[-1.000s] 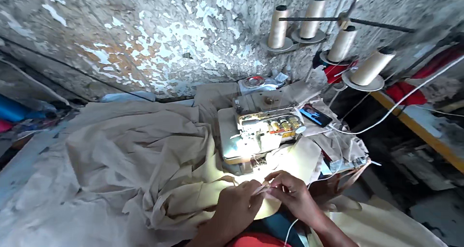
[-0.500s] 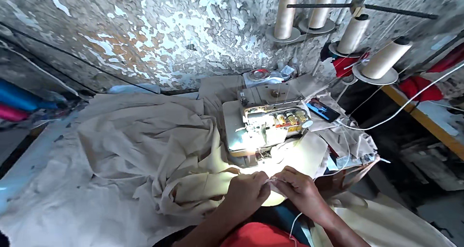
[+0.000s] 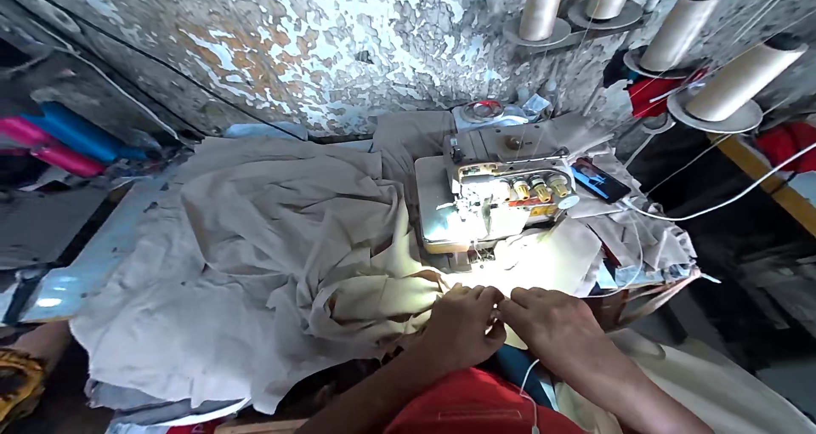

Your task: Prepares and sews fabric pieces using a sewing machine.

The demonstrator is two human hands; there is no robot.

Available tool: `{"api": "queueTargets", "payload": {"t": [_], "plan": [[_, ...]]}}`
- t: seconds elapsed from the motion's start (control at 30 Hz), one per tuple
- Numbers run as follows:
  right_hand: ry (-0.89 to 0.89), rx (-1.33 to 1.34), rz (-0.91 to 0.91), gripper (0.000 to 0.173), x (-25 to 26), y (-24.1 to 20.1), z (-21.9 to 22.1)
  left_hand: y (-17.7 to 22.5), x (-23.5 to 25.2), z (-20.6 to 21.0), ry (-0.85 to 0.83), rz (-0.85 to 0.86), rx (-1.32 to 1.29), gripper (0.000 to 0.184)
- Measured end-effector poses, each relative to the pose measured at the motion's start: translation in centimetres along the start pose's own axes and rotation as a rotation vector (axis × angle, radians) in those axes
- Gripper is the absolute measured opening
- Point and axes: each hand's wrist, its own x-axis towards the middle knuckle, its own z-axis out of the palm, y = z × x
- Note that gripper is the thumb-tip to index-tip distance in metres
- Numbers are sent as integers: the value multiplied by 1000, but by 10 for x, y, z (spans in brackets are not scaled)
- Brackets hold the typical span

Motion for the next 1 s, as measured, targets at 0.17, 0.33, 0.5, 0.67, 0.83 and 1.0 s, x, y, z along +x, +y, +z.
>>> {"api": "queueTargets", "payload": {"t": [0.17, 0.33, 0.5, 0.67, 0.83, 1.0], "plan": [[-43, -4, -75, 13, 2, 6, -33, 8, -1, -12, -117, -84, -111, 23], [78, 134, -75, 32, -4, 27, -46, 2, -8, -25, -150, -128, -156, 38], [55, 146, -98, 23, -2, 9, -21, 18, -5, -15, -63, -29, -258, 37], [-17, 110, -91, 18, -14, 19, -18, -1, -13, -3, -25, 30, -18, 20], [-294, 82, -26, 8, -9, 3, -24, 13, -8, -4, -301, -37, -64, 38], [-571, 60, -23, 12, 9, -1, -50, -3, -8, 6, -179, 4, -95, 16]]}}
